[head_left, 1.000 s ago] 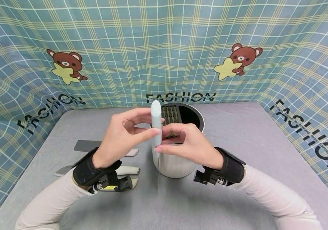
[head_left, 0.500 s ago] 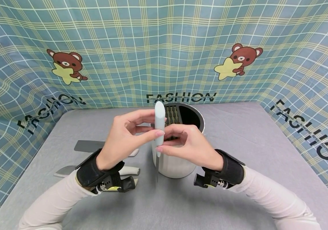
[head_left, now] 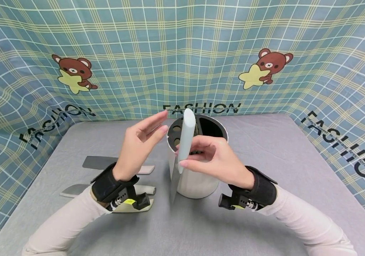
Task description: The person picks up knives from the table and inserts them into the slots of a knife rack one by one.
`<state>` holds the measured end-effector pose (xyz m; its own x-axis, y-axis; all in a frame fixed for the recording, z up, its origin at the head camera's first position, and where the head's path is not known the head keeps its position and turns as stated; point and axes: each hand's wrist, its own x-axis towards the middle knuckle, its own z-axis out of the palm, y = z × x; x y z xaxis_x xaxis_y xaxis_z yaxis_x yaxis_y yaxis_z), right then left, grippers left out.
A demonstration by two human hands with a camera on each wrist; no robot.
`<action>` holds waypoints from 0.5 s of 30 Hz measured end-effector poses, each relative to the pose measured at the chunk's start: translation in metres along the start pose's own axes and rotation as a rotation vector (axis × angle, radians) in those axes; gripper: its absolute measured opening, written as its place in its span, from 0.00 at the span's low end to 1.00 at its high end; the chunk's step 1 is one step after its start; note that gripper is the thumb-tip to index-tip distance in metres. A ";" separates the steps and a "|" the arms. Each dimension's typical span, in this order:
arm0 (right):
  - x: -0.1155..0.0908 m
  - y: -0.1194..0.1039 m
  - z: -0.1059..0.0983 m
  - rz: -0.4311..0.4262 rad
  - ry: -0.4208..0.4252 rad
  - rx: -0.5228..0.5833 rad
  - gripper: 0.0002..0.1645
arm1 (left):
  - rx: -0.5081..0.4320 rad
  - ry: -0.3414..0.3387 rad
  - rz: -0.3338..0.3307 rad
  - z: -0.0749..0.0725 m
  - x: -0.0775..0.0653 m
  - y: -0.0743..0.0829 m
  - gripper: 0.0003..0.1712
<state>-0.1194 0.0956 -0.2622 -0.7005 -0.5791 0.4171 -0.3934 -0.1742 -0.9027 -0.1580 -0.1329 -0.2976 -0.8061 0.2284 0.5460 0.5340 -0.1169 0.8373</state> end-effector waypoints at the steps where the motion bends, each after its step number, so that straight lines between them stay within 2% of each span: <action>1: -0.001 0.000 -0.001 -0.001 0.001 0.012 0.20 | -0.025 -0.001 -0.012 -0.006 0.000 -0.017 0.29; 3: -0.001 -0.001 -0.003 -0.006 0.003 0.029 0.21 | -0.063 0.001 -0.072 -0.011 0.000 -0.033 0.32; 5: -0.002 -0.001 -0.005 -0.006 0.009 0.037 0.21 | -0.080 0.002 -0.144 -0.011 -0.001 -0.038 0.34; 6: -0.002 -0.001 -0.006 -0.008 0.013 0.035 0.21 | -0.062 0.001 -0.193 -0.004 -0.003 -0.021 0.34; 8: -0.003 -0.002 -0.007 -0.017 0.014 0.038 0.21 | -0.047 0.006 -0.298 0.006 -0.004 0.001 0.34; 12: -0.005 -0.004 -0.011 -0.043 0.024 0.050 0.21 | -0.046 0.019 -0.426 0.017 -0.003 0.021 0.30; 15: -0.007 -0.006 -0.014 -0.057 0.043 0.065 0.21 | -0.042 0.017 -0.452 0.020 -0.002 0.023 0.30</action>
<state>-0.1208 0.1119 -0.2578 -0.7034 -0.5327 0.4706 -0.3950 -0.2575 -0.8818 -0.1391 -0.1170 -0.2805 -0.9602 0.2496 0.1255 0.1170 -0.0487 0.9919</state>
